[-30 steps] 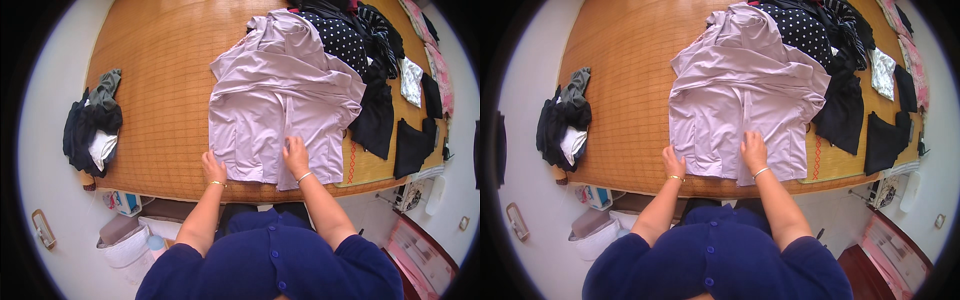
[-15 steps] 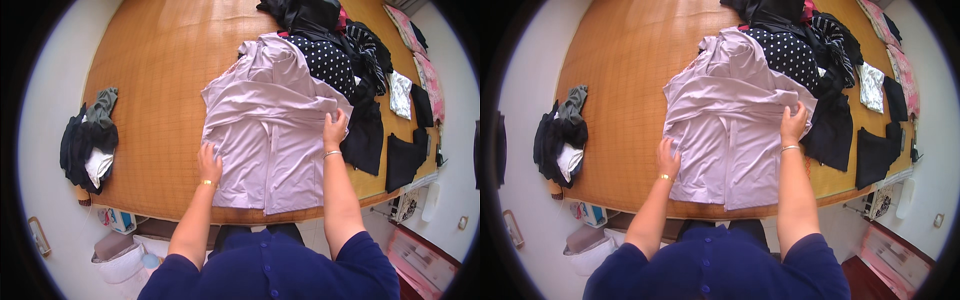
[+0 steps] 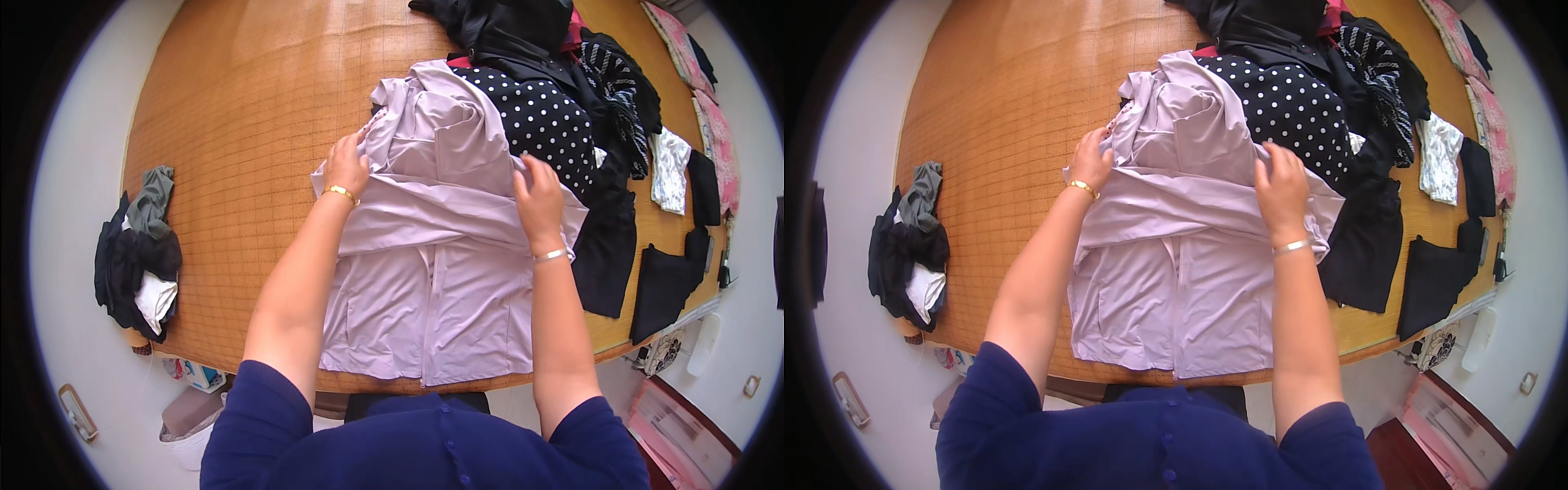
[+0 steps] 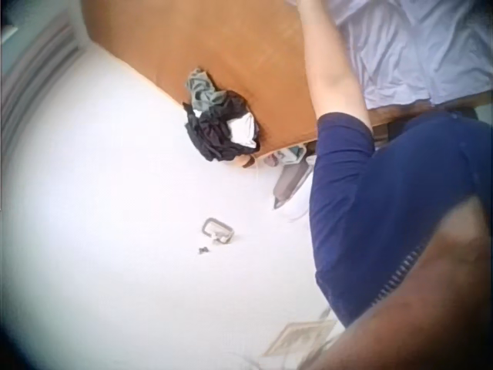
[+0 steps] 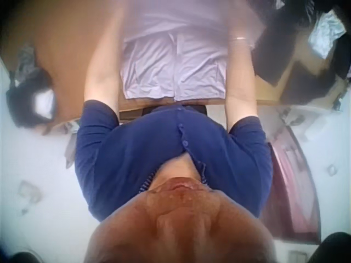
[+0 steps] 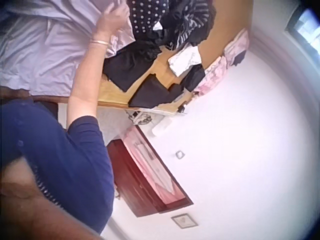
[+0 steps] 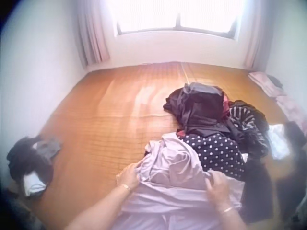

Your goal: The person folds a lavender button-down shirt, a black polka-dot button-down shirt, a pink polka-dot button-down shirt, and black pants on a bed and places them into a stack.

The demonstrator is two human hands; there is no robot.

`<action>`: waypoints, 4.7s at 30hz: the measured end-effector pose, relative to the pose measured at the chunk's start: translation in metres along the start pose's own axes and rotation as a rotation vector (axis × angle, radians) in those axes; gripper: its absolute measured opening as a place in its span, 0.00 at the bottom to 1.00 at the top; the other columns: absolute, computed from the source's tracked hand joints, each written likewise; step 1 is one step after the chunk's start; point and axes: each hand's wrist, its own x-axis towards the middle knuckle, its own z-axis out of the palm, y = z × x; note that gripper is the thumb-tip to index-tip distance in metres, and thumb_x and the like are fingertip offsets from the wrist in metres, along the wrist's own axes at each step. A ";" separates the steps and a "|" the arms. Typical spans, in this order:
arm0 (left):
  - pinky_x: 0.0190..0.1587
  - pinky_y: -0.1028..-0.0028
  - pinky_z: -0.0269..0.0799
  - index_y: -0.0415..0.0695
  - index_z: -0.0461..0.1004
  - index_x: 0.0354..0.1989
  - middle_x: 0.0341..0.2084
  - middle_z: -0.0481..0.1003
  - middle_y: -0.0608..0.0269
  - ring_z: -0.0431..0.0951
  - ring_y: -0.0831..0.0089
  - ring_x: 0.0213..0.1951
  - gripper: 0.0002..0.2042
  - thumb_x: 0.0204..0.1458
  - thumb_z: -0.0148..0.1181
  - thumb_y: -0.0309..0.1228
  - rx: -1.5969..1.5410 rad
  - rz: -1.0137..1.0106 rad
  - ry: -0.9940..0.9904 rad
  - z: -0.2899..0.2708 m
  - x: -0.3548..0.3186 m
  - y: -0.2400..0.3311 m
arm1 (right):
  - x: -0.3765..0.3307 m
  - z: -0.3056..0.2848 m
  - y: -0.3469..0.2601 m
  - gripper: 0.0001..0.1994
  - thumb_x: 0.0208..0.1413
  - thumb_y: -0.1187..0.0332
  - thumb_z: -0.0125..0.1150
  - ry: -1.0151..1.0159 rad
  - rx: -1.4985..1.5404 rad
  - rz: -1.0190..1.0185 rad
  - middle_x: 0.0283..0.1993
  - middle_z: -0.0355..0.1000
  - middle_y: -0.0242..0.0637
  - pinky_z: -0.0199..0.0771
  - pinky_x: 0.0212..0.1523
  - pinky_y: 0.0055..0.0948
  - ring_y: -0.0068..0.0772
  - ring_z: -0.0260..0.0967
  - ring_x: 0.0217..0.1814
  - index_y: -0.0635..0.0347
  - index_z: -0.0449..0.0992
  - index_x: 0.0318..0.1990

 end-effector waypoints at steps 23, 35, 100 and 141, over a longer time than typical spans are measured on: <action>0.19 0.77 0.64 0.43 0.70 0.27 0.24 0.72 0.64 0.68 0.80 0.19 0.09 0.44 0.62 0.33 -0.436 -0.496 -0.706 -0.015 0.032 0.027 | 0.045 0.021 -0.020 0.11 0.49 0.62 0.59 -0.299 0.002 0.095 0.28 0.71 0.42 0.68 0.31 0.41 0.47 0.69 0.30 0.61 0.68 0.28; 0.39 0.71 0.72 0.40 0.76 0.34 0.31 0.76 0.54 0.77 0.66 0.34 0.09 0.43 0.61 0.26 0.063 0.299 0.327 0.015 0.027 0.039 | 0.042 0.014 -0.010 0.10 0.47 0.64 0.60 -0.411 -0.030 0.094 0.28 0.71 0.44 0.69 0.34 0.43 0.49 0.70 0.32 0.61 0.70 0.28; 0.34 0.67 0.70 0.39 0.68 0.33 0.25 0.73 0.57 0.74 0.62 0.27 0.15 0.41 0.64 0.34 -0.221 -0.417 -0.302 -0.020 -0.371 -0.013 | -0.320 0.011 -0.114 0.11 0.44 0.69 0.61 -0.285 -0.184 0.109 0.34 0.70 0.38 0.70 0.38 0.39 0.41 0.70 0.36 0.54 0.71 0.37; 0.58 0.63 0.57 0.47 0.68 0.48 0.53 0.65 0.57 0.63 0.59 0.56 0.20 0.45 0.62 0.34 0.115 -0.185 0.027 -0.042 -0.216 -0.103 | -0.192 -0.007 -0.047 0.20 0.42 0.79 0.55 -0.183 -0.225 0.050 0.50 0.68 0.44 0.65 0.56 0.37 0.46 0.64 0.54 0.60 0.71 0.47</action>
